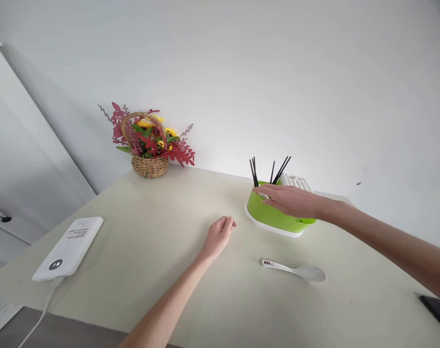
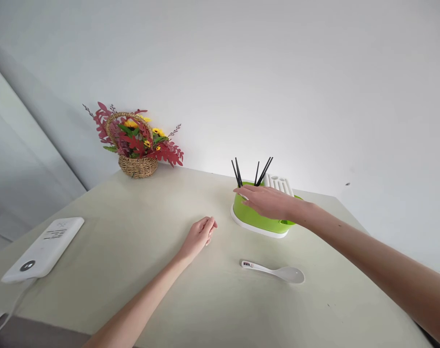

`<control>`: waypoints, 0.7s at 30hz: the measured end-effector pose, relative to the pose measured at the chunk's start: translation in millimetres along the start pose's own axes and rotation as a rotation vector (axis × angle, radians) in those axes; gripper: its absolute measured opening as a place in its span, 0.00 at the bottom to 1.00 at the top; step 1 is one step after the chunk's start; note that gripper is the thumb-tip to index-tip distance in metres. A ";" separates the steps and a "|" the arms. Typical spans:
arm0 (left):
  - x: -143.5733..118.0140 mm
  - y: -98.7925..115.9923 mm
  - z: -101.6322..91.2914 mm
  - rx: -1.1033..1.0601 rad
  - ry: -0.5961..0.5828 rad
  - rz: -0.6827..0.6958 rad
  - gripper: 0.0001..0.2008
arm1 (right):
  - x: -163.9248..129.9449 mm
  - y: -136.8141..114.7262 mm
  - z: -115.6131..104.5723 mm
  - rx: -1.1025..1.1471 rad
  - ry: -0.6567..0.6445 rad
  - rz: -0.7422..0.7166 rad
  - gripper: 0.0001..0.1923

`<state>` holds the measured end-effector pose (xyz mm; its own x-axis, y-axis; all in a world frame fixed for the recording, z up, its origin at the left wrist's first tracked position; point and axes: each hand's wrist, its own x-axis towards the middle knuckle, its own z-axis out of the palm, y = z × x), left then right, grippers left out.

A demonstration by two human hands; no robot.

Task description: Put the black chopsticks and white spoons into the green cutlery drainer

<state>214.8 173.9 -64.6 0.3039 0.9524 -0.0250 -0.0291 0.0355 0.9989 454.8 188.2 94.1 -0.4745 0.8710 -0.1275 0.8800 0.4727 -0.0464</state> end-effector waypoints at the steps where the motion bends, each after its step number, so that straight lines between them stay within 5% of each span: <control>1: -0.1 0.5 0.2 0.003 0.000 -0.002 0.21 | -1.1 -0.1 1.4 -0.015 0.024 -0.002 0.26; 6: 0.5 0.6 0.5 0.018 -0.007 0.007 0.21 | -20.1 -4.3 1.7 -0.154 0.268 -0.081 0.23; 11: 2.1 -2.1 -1.6 0.049 -0.010 0.015 0.22 | -65.5 -15.1 14.2 -0.228 0.504 -0.349 0.19; 15: 1.3 -2.8 -1.8 0.055 -0.010 0.024 0.23 | -108.5 -8.1 50.6 -0.206 0.318 -0.296 0.18; 21: -2.2 -1.1 0.1 0.134 -0.007 0.039 0.24 | -161.9 41.1 108.1 0.017 -0.037 0.252 0.21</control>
<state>214.3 171.7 -65.6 0.3116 0.9501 0.0142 0.0865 -0.0432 0.9953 569.9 52.1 5.8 -0.2394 0.9553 -0.1735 0.9708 0.2387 -0.0253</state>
